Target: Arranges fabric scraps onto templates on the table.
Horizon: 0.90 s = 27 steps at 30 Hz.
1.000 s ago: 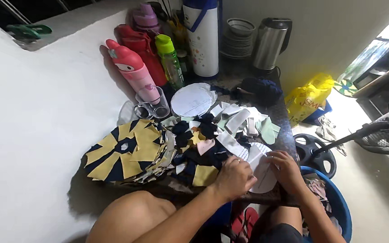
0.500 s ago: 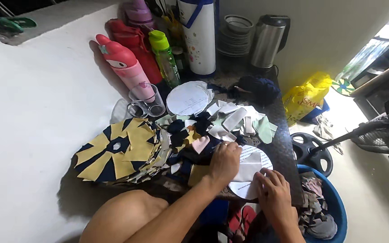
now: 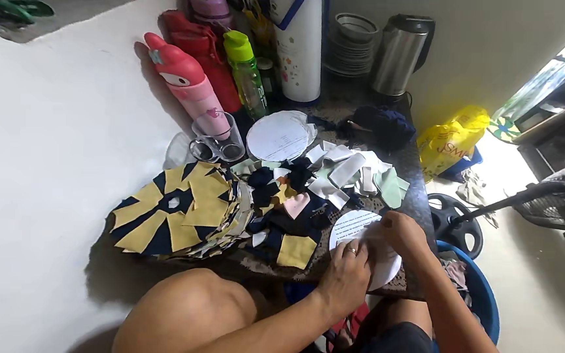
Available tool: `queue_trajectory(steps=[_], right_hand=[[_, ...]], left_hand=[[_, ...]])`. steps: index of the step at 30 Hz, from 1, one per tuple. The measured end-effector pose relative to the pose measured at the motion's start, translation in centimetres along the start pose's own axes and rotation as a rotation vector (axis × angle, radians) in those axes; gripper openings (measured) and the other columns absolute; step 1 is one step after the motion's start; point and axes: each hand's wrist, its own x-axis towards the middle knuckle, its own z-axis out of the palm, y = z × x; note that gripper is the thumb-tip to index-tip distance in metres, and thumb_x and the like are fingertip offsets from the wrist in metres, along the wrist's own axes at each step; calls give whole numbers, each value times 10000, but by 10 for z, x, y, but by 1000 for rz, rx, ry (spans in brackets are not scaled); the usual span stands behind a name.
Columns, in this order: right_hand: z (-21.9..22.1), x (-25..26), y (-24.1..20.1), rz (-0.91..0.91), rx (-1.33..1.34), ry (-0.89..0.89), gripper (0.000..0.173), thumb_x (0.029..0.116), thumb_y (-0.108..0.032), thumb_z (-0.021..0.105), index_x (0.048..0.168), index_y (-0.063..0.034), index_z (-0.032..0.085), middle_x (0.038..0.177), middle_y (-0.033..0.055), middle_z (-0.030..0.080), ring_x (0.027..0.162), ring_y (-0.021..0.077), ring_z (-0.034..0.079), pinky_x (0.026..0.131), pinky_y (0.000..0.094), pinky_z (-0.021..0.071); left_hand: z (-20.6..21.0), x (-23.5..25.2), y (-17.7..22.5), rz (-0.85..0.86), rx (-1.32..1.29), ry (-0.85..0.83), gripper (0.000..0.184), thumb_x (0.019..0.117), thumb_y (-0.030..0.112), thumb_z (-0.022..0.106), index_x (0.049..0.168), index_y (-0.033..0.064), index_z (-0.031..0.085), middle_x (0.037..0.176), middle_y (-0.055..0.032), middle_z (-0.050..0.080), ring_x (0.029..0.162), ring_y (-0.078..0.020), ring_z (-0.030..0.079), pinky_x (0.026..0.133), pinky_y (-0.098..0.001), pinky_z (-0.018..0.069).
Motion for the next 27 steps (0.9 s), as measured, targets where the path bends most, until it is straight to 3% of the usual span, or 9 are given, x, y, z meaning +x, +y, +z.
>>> queue_trajectory(steps=[7,12,19,21,24,25,27], right_hand=[[17,7,13,-137,264,170,183,965,-187,681,1078,-49,722,978,103,716,912,232,682,844,481,535],[27,6,13,-167,133,330,167,948,-111,663,1072,-34,744,1060,155,714,1021,325,679,886,543,524],[40,9,24,-275,185,586,193,942,-36,618,1094,-10,736,1006,168,712,914,312,692,814,491,557],[40,4,24,-311,155,633,208,967,-20,567,1065,-9,750,1011,178,717,933,332,697,829,495,560],[44,-11,21,-364,103,684,211,934,2,573,973,-24,778,989,169,730,945,364,694,821,535,547],[46,-19,20,-362,90,668,205,925,3,584,967,-26,782,997,173,731,959,379,689,824,550,541],[52,-35,20,-333,80,615,188,923,-7,611,1000,-21,782,1026,188,727,987,398,684,839,566,541]], left_hand=[[2,0,2,8,6,43,208,851,73,701,1040,30,773,1192,-168,731,1148,-353,692,895,-489,578],[0,-3,7,-14,-28,-3,219,861,54,714,1074,41,765,1263,-219,691,1210,-395,659,938,-525,567],[-4,-1,8,-23,-54,-62,229,896,56,689,1117,39,747,1315,-249,655,1229,-420,641,952,-563,549],[-7,0,9,-32,-63,-101,256,907,42,668,1151,31,744,1313,-247,659,1243,-426,632,973,-568,538],[-15,4,8,-65,-116,-163,303,929,17,629,1217,23,724,1295,-233,670,1258,-423,616,1017,-565,504],[-16,5,7,-68,-128,-149,309,924,16,631,1219,27,725,1282,-225,676,1242,-413,626,1011,-555,506],[-14,6,5,-64,-149,-68,228,895,18,664,1103,28,757,1238,-201,695,1167,-383,666,957,-534,535]])
